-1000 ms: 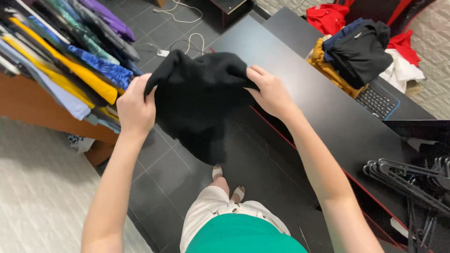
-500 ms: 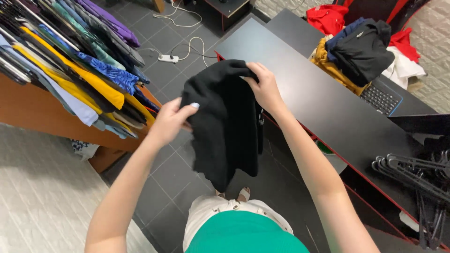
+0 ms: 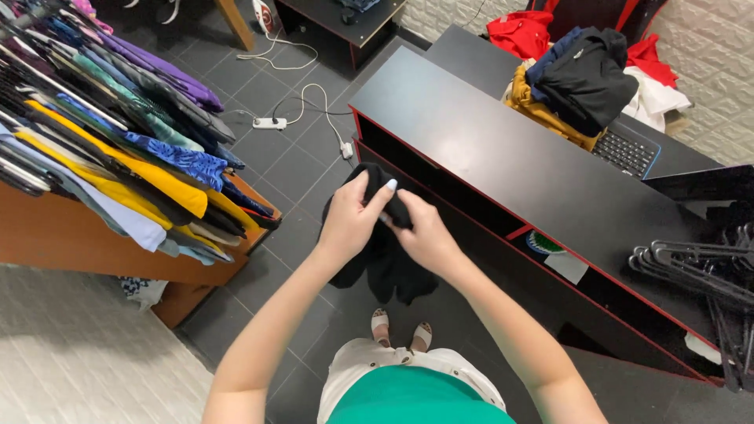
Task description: The person picks up folded clothes from a desk, inserts hangers into them, and hangs them on a clothing rack.
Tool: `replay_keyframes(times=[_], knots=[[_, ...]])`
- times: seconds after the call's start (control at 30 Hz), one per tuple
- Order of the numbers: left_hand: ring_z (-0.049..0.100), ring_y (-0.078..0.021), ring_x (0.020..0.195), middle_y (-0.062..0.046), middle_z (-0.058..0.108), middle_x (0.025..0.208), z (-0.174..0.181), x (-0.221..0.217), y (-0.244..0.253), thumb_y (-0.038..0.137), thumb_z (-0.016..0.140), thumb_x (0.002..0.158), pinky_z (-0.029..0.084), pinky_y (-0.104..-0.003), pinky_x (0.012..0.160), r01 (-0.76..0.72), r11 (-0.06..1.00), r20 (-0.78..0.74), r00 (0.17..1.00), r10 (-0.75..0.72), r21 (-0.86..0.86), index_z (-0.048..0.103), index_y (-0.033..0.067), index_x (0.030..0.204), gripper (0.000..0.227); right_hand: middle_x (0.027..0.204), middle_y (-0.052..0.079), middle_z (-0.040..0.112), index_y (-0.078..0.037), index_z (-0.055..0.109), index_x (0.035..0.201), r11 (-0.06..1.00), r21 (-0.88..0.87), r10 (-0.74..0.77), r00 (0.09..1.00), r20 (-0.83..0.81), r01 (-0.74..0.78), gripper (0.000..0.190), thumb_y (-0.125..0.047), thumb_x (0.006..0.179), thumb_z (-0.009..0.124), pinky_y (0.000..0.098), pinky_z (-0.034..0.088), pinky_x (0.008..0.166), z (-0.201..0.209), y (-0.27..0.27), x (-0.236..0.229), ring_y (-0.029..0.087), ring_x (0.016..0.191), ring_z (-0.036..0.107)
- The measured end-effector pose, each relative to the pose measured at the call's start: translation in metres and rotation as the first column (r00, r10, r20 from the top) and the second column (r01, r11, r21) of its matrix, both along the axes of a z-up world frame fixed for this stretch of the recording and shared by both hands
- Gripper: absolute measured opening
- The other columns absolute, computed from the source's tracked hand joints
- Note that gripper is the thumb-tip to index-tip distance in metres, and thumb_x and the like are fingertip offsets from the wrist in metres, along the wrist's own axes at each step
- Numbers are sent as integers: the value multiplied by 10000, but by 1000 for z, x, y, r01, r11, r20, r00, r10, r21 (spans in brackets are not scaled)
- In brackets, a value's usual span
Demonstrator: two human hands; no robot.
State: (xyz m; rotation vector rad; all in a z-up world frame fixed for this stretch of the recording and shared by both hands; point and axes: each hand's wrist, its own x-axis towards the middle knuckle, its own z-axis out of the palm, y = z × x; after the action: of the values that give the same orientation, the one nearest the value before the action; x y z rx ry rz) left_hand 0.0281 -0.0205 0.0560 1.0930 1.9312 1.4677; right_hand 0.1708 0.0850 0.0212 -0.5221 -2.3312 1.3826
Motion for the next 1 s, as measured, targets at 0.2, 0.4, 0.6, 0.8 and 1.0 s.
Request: replay_keyframes(times=[0.2, 0.4, 0.6, 0.8, 1.0], knots=[[405, -436, 1380, -204, 461, 1407, 36, 29, -34, 562, 851, 810, 260, -596, 1217, -32, 999, -449, 893, 46, 39, 385, 72, 1573, 1020, 997, 29, 758, -83, 748, 1139, 947, -295, -179, 970, -164, 125, 144, -100, 1000, 712, 378, 548, 952, 29, 37, 20, 106, 1021, 634], [655, -440, 1243, -246, 645, 1371, -57, -5, -66, 187, 649, 1006, 556, -525, 1043, 395, 724, 230, 919, -321, -565, 571, 115, 1499, 505, 1061, 39, 786, -125, 779, 1222, 894, -437, -185, 970, -161, 98, 210, -131, 1052, 656, 401, 551, 1008, 7, 81, 45, 109, 1006, 696], [473, -37, 426, 68, 446, 545, 10, -61, -54, 134, 771, 873, 295, -128, 410, 93, 990, 567, 823, -19, -103, 556, 168, 756, 247, 1088, 31, 789, -152, 787, 1219, 889, -456, -24, 987, -159, -52, 243, -96, 1013, 672, 423, 544, 1014, 20, 70, 56, 134, 1062, 684], [598, -284, 1379, -101, 633, 1465, -125, -131, 30, 607, 554, 1027, 408, -477, 1198, -294, 955, 872, 475, 117, 33, 651, 211, 1406, 556, 1077, 109, 792, -110, 739, 1310, 806, -585, -55, 974, -221, -88, 312, -56, 1041, 591, 436, 553, 1000, -23, 89, 55, 193, 1038, 731], [380, -487, 1460, -378, 497, 1501, -219, -31, -15, 125, 608, 995, 312, -612, 1227, 525, 826, 545, 762, -350, -204, 525, -103, 1454, 518, 1107, 144, 777, -76, 727, 1303, 608, -780, -318, 946, -69, 148, 294, -148, 1021, 681, 446, 595, 946, -5, 76, 60, 248, 1046, 744]])
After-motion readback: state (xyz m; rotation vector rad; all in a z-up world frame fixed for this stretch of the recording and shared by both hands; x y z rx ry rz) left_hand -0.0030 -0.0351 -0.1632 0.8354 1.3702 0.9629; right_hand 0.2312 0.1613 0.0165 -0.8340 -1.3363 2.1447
